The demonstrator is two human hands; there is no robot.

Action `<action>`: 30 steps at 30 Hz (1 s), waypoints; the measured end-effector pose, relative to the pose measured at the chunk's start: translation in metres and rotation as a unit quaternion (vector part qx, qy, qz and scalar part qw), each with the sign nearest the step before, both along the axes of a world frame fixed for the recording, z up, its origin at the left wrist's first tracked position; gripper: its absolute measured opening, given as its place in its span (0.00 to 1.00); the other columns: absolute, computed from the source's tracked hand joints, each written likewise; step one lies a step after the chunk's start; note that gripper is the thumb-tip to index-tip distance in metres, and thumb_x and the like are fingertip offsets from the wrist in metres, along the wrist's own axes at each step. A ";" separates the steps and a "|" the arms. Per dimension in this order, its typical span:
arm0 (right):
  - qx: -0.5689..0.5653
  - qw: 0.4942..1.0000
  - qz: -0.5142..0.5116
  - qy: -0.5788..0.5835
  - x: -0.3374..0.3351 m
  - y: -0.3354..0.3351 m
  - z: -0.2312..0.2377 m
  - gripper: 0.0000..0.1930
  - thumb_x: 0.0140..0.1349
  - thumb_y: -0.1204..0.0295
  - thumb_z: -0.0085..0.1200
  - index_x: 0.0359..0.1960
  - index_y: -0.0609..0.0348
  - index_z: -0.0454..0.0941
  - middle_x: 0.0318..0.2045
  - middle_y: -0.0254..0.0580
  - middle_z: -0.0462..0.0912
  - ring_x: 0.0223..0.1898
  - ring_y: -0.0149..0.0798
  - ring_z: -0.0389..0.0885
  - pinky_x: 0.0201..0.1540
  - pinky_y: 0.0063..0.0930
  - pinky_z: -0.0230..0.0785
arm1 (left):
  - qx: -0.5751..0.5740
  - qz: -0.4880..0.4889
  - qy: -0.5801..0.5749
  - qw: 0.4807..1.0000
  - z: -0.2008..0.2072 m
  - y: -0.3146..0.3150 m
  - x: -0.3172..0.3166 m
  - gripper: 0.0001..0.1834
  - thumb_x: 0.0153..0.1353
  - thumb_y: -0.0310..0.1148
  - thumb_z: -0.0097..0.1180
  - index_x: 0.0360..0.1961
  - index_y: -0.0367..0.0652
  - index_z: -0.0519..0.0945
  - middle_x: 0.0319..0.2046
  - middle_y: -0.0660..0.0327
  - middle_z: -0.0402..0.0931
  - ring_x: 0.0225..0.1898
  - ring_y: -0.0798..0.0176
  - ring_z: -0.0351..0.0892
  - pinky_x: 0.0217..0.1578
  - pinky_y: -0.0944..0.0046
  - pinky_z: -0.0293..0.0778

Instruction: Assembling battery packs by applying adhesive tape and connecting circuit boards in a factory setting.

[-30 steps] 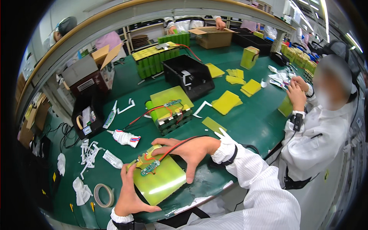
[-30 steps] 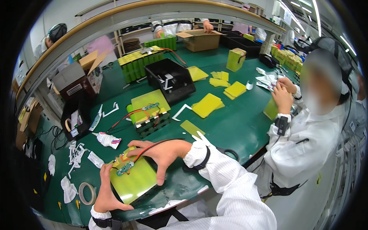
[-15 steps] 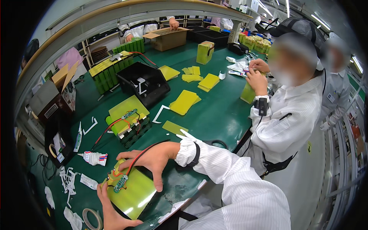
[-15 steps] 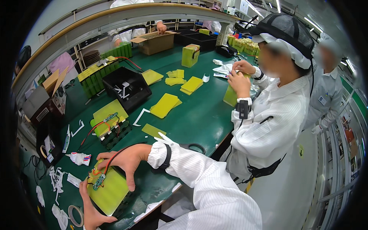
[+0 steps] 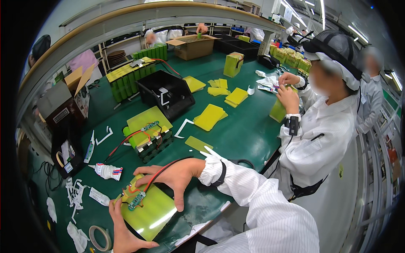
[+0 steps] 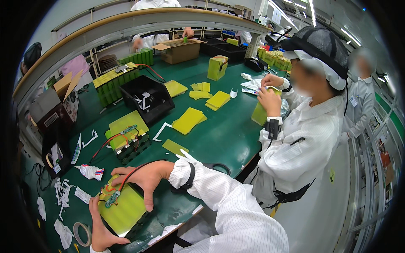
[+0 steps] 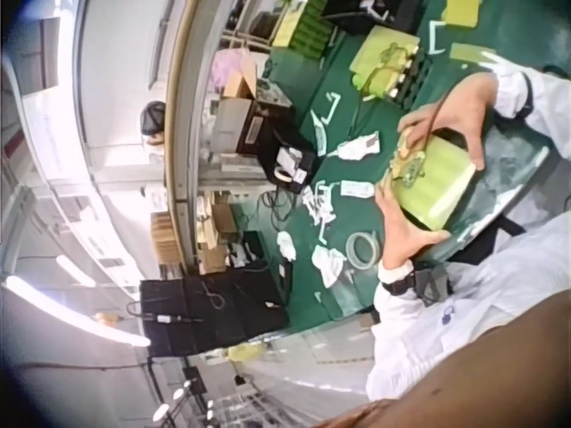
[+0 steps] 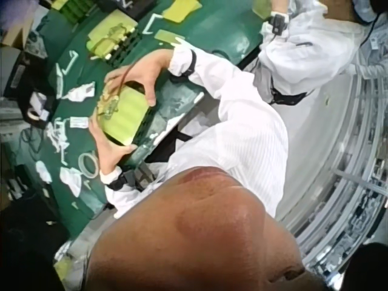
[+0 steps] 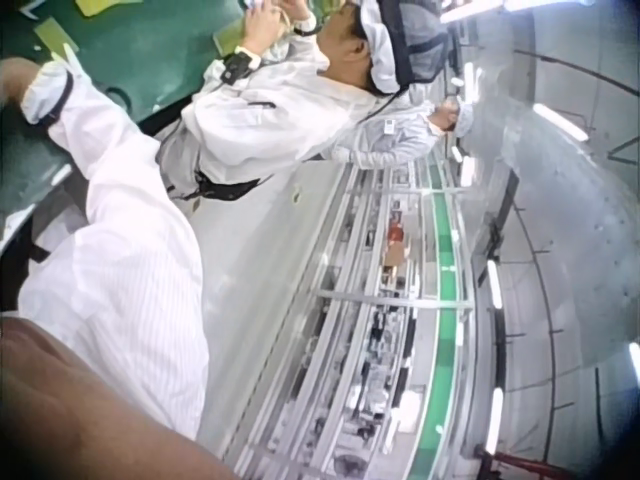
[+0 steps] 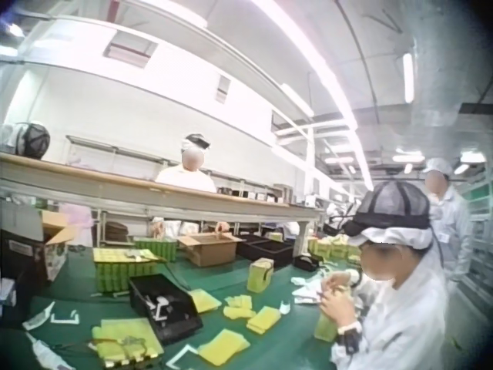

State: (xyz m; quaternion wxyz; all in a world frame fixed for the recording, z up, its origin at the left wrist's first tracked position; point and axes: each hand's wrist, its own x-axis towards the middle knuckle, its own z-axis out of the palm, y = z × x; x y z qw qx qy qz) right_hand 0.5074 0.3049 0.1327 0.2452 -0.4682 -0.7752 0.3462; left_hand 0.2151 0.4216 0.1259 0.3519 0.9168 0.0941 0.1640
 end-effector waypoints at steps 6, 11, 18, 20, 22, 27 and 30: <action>0.016 1.000 0.000 0.008 0.001 0.000 -0.003 0.69 0.17 0.55 0.80 0.71 0.57 0.59 0.72 0.59 0.47 0.71 0.62 0.55 0.72 0.44 0.51 | -0.016 -0.008 0.011 1.000 -0.002 0.002 0.000 0.74 0.26 0.66 0.77 0.71 0.36 0.55 0.67 0.43 0.55 0.68 0.37 0.52 0.69 0.45 0.47; 0.014 1.000 -0.001 0.010 0.000 0.000 -0.004 0.68 0.18 0.55 0.81 0.70 0.58 0.59 0.72 0.60 0.47 0.72 0.61 0.55 0.72 0.42 0.51 | -0.005 -0.005 0.010 1.000 -0.025 0.012 -0.008 0.86 0.13 0.64 0.82 0.73 0.40 0.46 0.70 0.41 0.43 0.73 0.40 0.46 0.71 0.46 0.48; 0.006 1.000 -0.004 -0.002 0.001 -0.003 0.000 0.68 0.20 0.53 0.81 0.71 0.59 0.58 0.73 0.60 0.44 0.73 0.59 0.53 0.72 0.41 0.51 | -0.021 0.005 0.024 0.999 -0.019 0.011 -0.007 0.85 0.14 0.63 0.82 0.74 0.41 0.46 0.71 0.38 0.40 0.74 0.37 0.43 0.71 0.44 0.49; 0.000 1.000 -0.003 0.001 0.001 -0.001 0.000 0.69 0.21 0.50 0.81 0.71 0.59 0.57 0.74 0.60 0.43 0.73 0.59 0.52 0.72 0.42 0.50 | -0.005 -0.015 0.012 1.000 -0.019 0.011 -0.008 0.83 0.16 0.61 0.84 0.72 0.39 0.47 0.68 0.33 0.40 0.72 0.31 0.45 0.68 0.41 0.55; 0.002 1.000 0.001 -0.008 0.001 -0.002 0.000 0.69 0.21 0.49 0.81 0.71 0.59 0.57 0.74 0.60 0.43 0.73 0.59 0.52 0.72 0.42 0.50 | 0.000 -0.016 0.015 1.000 -0.016 0.010 -0.006 0.83 0.17 0.60 0.84 0.72 0.39 0.47 0.68 0.33 0.40 0.72 0.30 0.44 0.68 0.40 0.55; -0.021 1.000 -0.009 -0.016 0.000 -0.006 0.009 0.68 0.24 0.48 0.80 0.72 0.58 0.56 0.75 0.59 0.41 0.74 0.58 0.51 0.72 0.43 0.49 | -0.051 -0.021 0.025 0.998 -0.016 0.008 -0.005 0.83 0.17 0.59 0.85 0.73 0.41 0.46 0.70 0.38 0.38 0.73 0.35 0.43 0.70 0.42 0.51; -0.025 1.000 -0.003 -0.012 -0.003 -0.003 0.009 0.68 0.24 0.49 0.80 0.72 0.58 0.56 0.75 0.59 0.42 0.74 0.57 0.51 0.72 0.43 0.50 | -0.032 -0.020 0.011 0.999 -0.013 0.008 -0.007 0.80 0.20 0.60 0.84 0.72 0.39 0.48 0.69 0.35 0.38 0.71 0.30 0.47 0.68 0.42 0.57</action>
